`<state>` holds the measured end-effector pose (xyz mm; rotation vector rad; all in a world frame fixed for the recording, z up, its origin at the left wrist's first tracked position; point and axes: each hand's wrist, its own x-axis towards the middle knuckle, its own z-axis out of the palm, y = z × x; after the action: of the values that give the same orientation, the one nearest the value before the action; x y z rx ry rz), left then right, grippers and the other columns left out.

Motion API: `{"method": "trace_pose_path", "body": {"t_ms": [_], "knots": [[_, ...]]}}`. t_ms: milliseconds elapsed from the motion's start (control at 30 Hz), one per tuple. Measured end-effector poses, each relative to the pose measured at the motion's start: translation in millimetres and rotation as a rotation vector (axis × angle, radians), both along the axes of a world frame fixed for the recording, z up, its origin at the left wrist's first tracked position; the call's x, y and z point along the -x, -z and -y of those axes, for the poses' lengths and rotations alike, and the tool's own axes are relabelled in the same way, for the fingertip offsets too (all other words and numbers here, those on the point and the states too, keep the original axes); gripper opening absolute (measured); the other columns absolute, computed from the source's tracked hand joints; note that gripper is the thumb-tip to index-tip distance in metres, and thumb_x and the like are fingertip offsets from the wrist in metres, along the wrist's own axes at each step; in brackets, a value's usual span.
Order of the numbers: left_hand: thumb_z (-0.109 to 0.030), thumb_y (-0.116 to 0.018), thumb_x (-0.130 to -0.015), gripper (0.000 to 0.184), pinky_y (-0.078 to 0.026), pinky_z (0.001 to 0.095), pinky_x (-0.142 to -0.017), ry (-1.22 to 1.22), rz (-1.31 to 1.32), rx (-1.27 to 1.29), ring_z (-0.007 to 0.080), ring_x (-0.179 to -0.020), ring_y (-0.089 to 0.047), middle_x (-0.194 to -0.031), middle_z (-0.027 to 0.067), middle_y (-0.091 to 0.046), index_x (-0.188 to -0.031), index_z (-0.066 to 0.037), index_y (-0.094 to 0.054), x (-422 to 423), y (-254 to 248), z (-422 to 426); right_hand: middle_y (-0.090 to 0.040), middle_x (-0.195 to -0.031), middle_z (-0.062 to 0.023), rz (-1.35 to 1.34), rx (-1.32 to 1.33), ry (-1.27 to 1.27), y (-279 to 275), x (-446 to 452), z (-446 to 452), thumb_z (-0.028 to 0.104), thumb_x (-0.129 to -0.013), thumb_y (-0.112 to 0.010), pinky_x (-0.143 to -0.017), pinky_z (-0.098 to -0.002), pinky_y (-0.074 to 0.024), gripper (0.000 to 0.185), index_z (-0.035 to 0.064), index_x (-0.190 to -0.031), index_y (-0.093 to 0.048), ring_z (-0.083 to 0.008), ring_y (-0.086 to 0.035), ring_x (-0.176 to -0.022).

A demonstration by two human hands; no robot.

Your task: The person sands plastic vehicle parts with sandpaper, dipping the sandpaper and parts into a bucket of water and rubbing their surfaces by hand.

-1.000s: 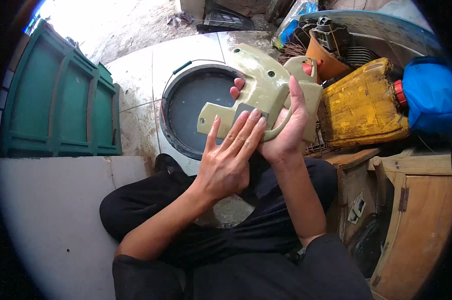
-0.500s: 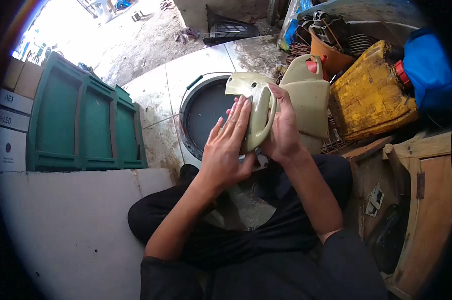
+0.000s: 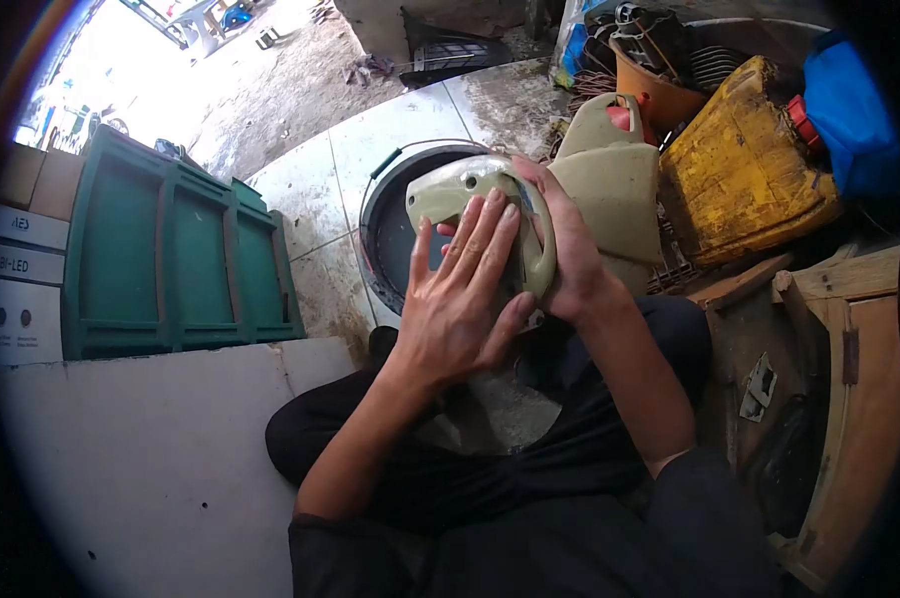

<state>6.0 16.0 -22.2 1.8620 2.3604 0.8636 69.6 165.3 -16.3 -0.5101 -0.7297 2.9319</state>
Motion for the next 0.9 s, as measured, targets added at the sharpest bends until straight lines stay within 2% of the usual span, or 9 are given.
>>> {"method": "trace_pose_path", "body": {"t_ms": [133, 167, 267, 333, 500, 633, 767, 867, 900], "knots": [[-0.031, -0.066, -0.092, 0.075, -0.023, 0.0549, -0.122, 0.026, 0.089, -0.106, 0.0348, -0.151, -0.033, -0.163, 0.0181, -0.035, -0.155, -0.005, -0.038, 2.2, 3.4, 6.6, -0.069, -0.108, -0.0077, 0.044, 0.006, -0.006, 3.0, -1.0, -3.6, 0.053, -0.105, -0.044, -0.091, -0.0376, -0.0557, 0.049, 0.0102, -0.119, -0.063, -0.0193, -0.068, -0.098], [-0.027, -0.070, -0.090, 0.073, -0.028, 0.0526, -0.120, 0.037, 0.040, -0.128, 0.0345, -0.149, -0.037, -0.161, 0.0181, -0.038, -0.154, -0.006, -0.041, 4.3, 3.1, 7.7, -0.068, -0.114, -0.0087, -0.078, 0.055, -0.053, 12.1, -2.9, -10.1, 0.050, -0.105, -0.044, -0.095, -0.0375, -0.0550, 0.048, 0.0096, -0.126, -0.060, -0.0199, -0.067, -0.103], [-0.026, -0.069, -0.090, 0.070, -0.028, 0.0531, -0.120, 0.093, -0.010, -0.097, 0.0337, -0.148, -0.039, -0.159, 0.0182, -0.041, -0.153, -0.008, -0.044, 11.0, 3.4, 9.3, -0.068, -0.121, -0.0089, -0.199, 0.086, -0.115, 6.8, -5.8, -15.7, 0.047, -0.106, -0.046, -0.097, -0.0369, -0.0549, 0.046, 0.0095, -0.130, -0.059, -0.0194, -0.067, -0.108], [-0.027, -0.069, -0.092, 0.067, -0.028, 0.0534, -0.120, 0.082, -0.055, -0.065, 0.0320, -0.149, -0.039, -0.159, 0.0151, -0.042, -0.152, -0.010, -0.046, 12.4, 1.7, 7.7, -0.069, -0.107, -0.0058, -0.040, 0.002, -0.046, -6.4, -6.3, -11.3, 0.051, -0.104, -0.044, -0.089, -0.0364, -0.0560, 0.047, 0.0107, -0.117, -0.065, -0.0181, -0.068, -0.095], [-0.028, -0.070, -0.092, 0.064, -0.030, 0.0535, -0.119, -0.004, -0.215, -0.049, 0.0310, -0.149, -0.038, -0.159, 0.0082, -0.043, -0.152, -0.016, -0.049, 12.0, 7.9, -0.6, -0.069, -0.105, -0.0045, 0.081, -0.051, -0.026, -10.9, -4.6, -6.0, 0.051, -0.104, -0.045, -0.086, -0.0354, -0.0558, 0.044, 0.0131, -0.113, -0.065, -0.0179, -0.067, -0.093], [-0.030, -0.071, -0.091, 0.064, -0.036, 0.0509, -0.115, -0.023, -0.079, -0.114, 0.0346, -0.146, -0.039, -0.157, 0.0081, -0.045, -0.150, -0.016, -0.051, 9.5, 7.0, -3.6, -0.069, -0.098, -0.0041, 0.078, -0.019, -0.083, -2.0, -2.6, -8.8, 0.053, -0.103, -0.045, -0.083, -0.0367, -0.0563, 0.044, 0.0143, -0.109, -0.066, -0.0186, -0.068, -0.089], [-0.036, -0.070, -0.091, 0.066, -0.036, 0.0497, -0.115, 0.083, -0.089, -0.054, 0.0347, -0.147, -0.039, -0.157, 0.0080, -0.045, -0.150, -0.015, -0.051, 4.3, 6.9, 2.6, -0.069, -0.095, -0.0055, 0.128, -0.018, -0.203, 6.2, -2.4, -15.2, 0.055, -0.101, -0.046, -0.078, -0.0377, -0.0576, 0.047, 0.0135, -0.108, -0.065, -0.0208, -0.068, -0.085], [-0.039, -0.065, -0.094, 0.062, -0.030, 0.0536, -0.118, 0.124, -0.121, -0.059, 0.0353, -0.147, -0.037, -0.157, 0.0067, -0.046, -0.150, -0.016, -0.052, 7.5, 2.9, 4.3, -0.069, -0.095, -0.0055, 0.030, -0.005, -0.182, 6.5, -2.6, -15.1, 0.056, -0.101, -0.046, -0.078, -0.0369, -0.0579, 0.048, 0.0120, -0.108, -0.065, -0.0208, -0.068, -0.085], [-0.041, -0.063, -0.095, 0.060, -0.025, 0.0555, -0.119, 0.016, -0.226, -0.011, 0.0350, -0.148, -0.036, -0.157, 0.0056, -0.046, -0.149, -0.016, -0.053, 8.6, -4.7, 1.3, -0.069, -0.095, -0.0055, 0.028, -0.001, -0.183, 2.3, -1.5, -13.7, 0.056, -0.101, -0.046, -0.078, -0.0369, -0.0579, 0.048, 0.0120, -0.108, -0.065, -0.0208, -0.068, -0.085]]}}
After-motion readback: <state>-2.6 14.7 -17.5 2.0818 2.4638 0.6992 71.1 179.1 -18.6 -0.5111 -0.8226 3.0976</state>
